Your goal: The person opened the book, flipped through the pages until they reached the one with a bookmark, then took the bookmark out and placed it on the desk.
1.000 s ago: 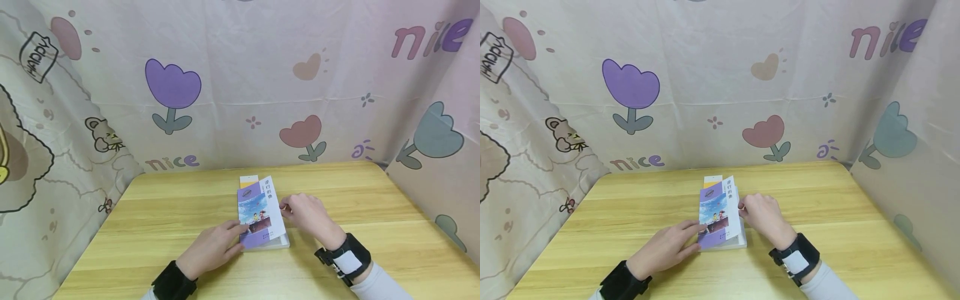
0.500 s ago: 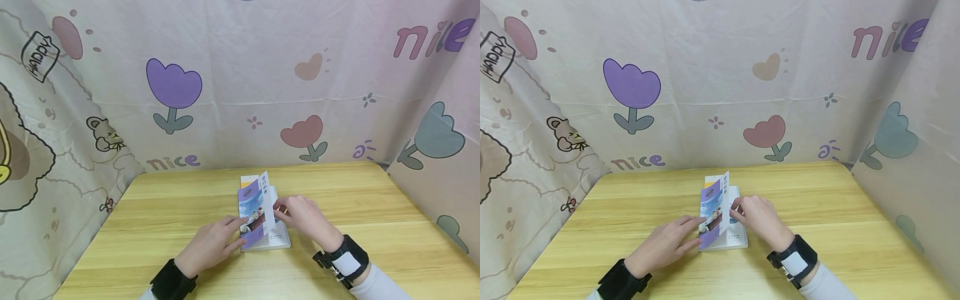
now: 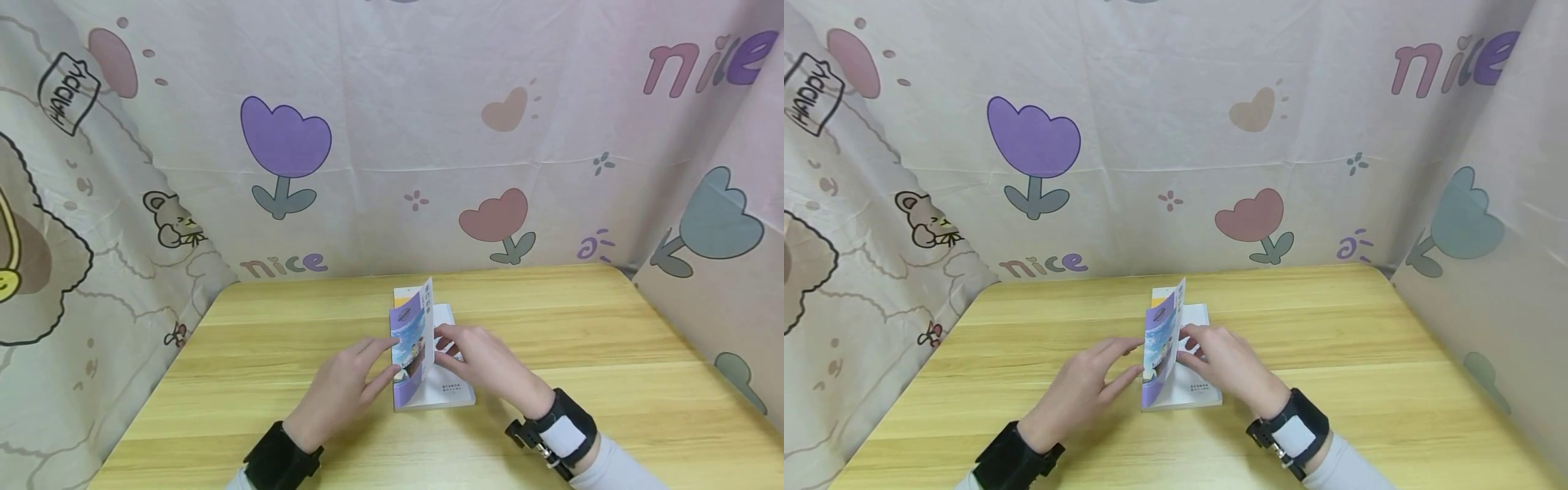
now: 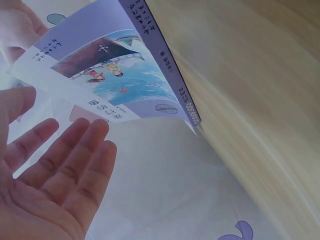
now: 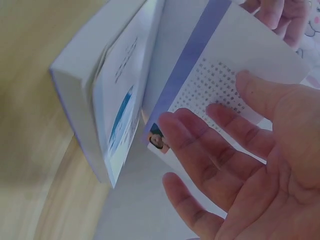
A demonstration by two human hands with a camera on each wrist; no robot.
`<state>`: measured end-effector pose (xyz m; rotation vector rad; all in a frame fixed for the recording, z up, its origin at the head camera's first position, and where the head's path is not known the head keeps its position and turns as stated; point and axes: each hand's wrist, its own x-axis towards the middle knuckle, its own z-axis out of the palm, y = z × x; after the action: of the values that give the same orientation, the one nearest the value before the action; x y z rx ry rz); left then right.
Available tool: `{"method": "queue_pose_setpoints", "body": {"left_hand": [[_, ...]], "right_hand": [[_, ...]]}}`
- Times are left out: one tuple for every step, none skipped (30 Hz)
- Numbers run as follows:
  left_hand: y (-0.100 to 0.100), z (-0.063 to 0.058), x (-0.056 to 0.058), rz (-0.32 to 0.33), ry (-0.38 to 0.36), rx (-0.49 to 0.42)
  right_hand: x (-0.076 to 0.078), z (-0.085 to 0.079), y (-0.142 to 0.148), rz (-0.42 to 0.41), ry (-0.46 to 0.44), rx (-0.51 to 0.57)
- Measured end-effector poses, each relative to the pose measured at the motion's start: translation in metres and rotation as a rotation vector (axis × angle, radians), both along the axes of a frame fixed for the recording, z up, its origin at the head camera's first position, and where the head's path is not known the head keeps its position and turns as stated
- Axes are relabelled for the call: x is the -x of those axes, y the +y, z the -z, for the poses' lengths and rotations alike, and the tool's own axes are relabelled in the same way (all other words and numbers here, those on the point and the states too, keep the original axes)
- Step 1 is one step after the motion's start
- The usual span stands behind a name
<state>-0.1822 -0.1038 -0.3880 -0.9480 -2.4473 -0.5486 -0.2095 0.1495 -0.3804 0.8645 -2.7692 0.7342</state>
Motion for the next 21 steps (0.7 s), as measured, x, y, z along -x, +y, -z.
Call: {"method": "queue_pose_setpoints", "body": {"left_hand": [[0.0,0.0,0.0,-0.002,0.0,-0.003],[0.0,-0.001,0.0,-0.004,-0.002,-0.004],[0.0,-0.001,0.0,-0.004,-0.005,-0.009],[0.0,-0.002,0.0,-0.006,-0.01,-0.014],[0.0,-0.002,0.0,-0.009,-0.014,-0.018],[0.0,-0.003,0.0,-0.009,-0.015,-0.025],[0.0,-0.003,0.0,-0.009,-0.016,-0.031],[0.0,-0.003,-0.001,-0.012,-0.014,-0.037],[0.0,-0.004,-0.001,-0.013,-0.011,-0.046],[0.0,-0.004,-0.001,-0.013,-0.01,-0.056],[0.0,-0.004,-0.001,-0.01,-0.008,-0.07],[0.0,-0.005,-0.001,-0.003,-0.009,-0.087],[0.0,-0.005,0.0,0.003,-0.011,-0.104],[0.0,-0.006,0.0,0.011,-0.011,-0.12],[0.0,-0.007,-0.001,0.021,-0.014,-0.137],[0.0,-0.008,-0.001,0.031,-0.015,-0.154],[0.001,-0.009,-0.001,0.038,-0.016,-0.167],[0.001,-0.01,-0.002,0.042,-0.017,-0.175],[0.001,-0.011,-0.002,0.046,-0.019,-0.181],[0.001,-0.012,-0.002,0.048,-0.02,-0.188],[0.001,-0.012,-0.003,0.049,-0.025,-0.194]], "right_hand": [[0.0,0.0,0.0,-0.016,-0.004,0.021],[0.0,0.0,-0.001,-0.034,-0.011,0.043],[0.0,0.0,-0.001,-0.05,-0.016,0.062],[0.0,0.0,-0.002,-0.064,-0.02,0.076],[0.0,0.0,-0.002,-0.076,-0.02,0.082],[0.0,0.001,-0.002,-0.087,-0.022,0.087],[-0.001,0.0,-0.003,-0.097,-0.026,0.089],[-0.001,0.001,-0.003,-0.105,-0.033,0.09],[-0.002,0.001,-0.004,-0.11,-0.04,0.086],[-0.003,0.001,-0.004,-0.115,-0.047,0.084],[-0.004,0.001,-0.005,-0.117,-0.055,0.078],[-0.004,0.001,-0.005,-0.121,-0.062,0.074],[-0.005,0.001,-0.006,-0.124,-0.07,0.071],[-0.006,0.001,-0.006,-0.126,-0.075,0.066],[-0.006,0.0,-0.006,-0.129,-0.078,0.064],[-0.007,0.0,-0.007,-0.132,-0.08,0.062],[-0.007,0.0,-0.007,-0.135,-0.084,0.061],[-0.007,0.0,-0.007,-0.141,-0.086,0.062],[-0.007,0.001,-0.007,-0.145,-0.088,0.061],[-0.008,0.001,-0.008,-0.15,-0.087,0.059],[-0.008,0.001,-0.008,-0.156,-0.086,0.058]]}}
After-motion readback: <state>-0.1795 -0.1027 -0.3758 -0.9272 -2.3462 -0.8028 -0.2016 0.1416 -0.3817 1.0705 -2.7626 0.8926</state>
